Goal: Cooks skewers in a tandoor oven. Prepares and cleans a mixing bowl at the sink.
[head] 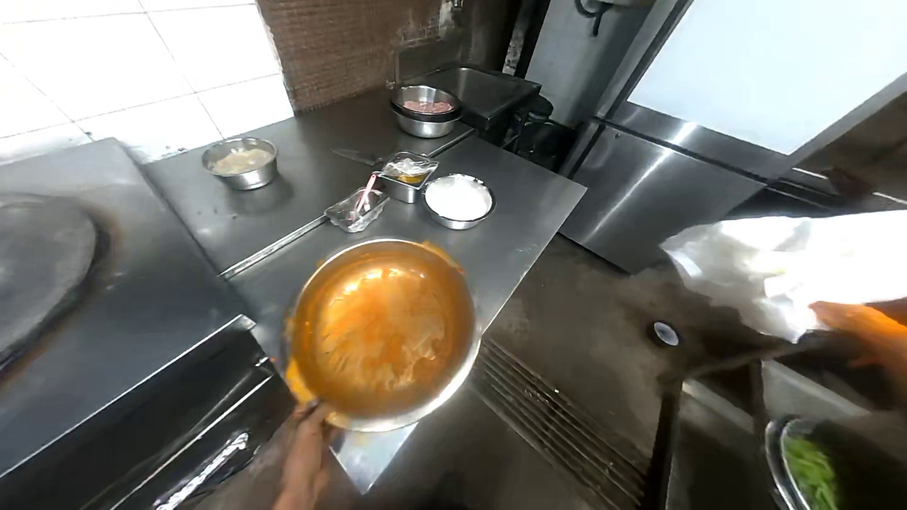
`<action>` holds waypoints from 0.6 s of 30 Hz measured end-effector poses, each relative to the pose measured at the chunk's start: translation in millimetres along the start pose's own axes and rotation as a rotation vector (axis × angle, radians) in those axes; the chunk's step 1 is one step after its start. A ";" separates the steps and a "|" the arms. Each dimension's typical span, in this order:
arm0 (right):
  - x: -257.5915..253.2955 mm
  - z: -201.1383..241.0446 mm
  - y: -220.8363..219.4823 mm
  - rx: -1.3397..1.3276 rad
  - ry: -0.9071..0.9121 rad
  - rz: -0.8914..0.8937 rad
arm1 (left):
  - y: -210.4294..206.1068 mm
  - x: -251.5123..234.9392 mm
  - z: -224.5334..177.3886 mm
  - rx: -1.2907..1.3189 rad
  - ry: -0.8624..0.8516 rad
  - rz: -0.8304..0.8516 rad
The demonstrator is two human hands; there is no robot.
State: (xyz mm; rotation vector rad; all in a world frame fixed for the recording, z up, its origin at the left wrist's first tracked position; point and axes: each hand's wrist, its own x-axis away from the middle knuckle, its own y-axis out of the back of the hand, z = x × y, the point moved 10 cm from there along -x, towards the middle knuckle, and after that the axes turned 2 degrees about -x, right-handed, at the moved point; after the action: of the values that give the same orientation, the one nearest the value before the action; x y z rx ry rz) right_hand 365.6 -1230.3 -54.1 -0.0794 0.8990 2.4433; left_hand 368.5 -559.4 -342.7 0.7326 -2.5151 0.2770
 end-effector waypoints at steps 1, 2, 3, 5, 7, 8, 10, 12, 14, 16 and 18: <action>-4.6 -5.5 3.8 -0.008 0.026 -0.027 | -3.2 1.6 -2.5 -0.031 -0.049 -0.075; -3.8 7.8 -0.8 -0.006 0.041 -0.059 | -5.4 7.0 -6.6 -0.063 -0.109 -0.148; -2.1 27.6 -11.4 0.001 0.046 -0.067 | -7.4 16.1 -13.4 -0.092 -0.170 -0.231; 3.4 52.4 -42.5 0.002 0.026 -0.001 | -17.3 39.0 -34.5 -0.108 -0.278 -0.387; 4.2 40.7 -88.2 -0.060 -0.003 0.115 | -31.6 58.4 -57.0 -0.064 -0.366 -0.475; 4.8 32.4 -117.6 -0.127 -0.036 0.180 | -39.3 68.8 -68.1 -0.055 -0.401 -0.490; 3.8 18.3 -182.2 -0.280 -0.111 0.298 | -63.0 91.6 -99.5 -0.099 -0.500 -0.465; 1.3 9.7 -239.0 -0.387 -0.174 0.399 | -93.3 115.7 -131.0 -0.160 -0.591 -0.406; -6.1 3.0 -288.4 -0.456 -0.296 0.507 | -130.3 134.2 -154.4 -0.209 -0.694 -0.355; -24.2 -7.1 -331.8 -0.549 -0.482 0.605 | -179.3 145.2 -167.1 -0.224 -0.797 -0.300; -70.9 -18.3 -357.7 -0.641 -0.604 0.576 | -241.7 144.1 -170.9 -0.214 -0.870 -0.226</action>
State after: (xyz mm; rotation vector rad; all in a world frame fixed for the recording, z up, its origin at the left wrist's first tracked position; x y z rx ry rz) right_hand 602.8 -1046.1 -261.7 0.7404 -0.1729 2.9085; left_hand 466.0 -770.1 -109.3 1.2247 -3.1227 -0.4945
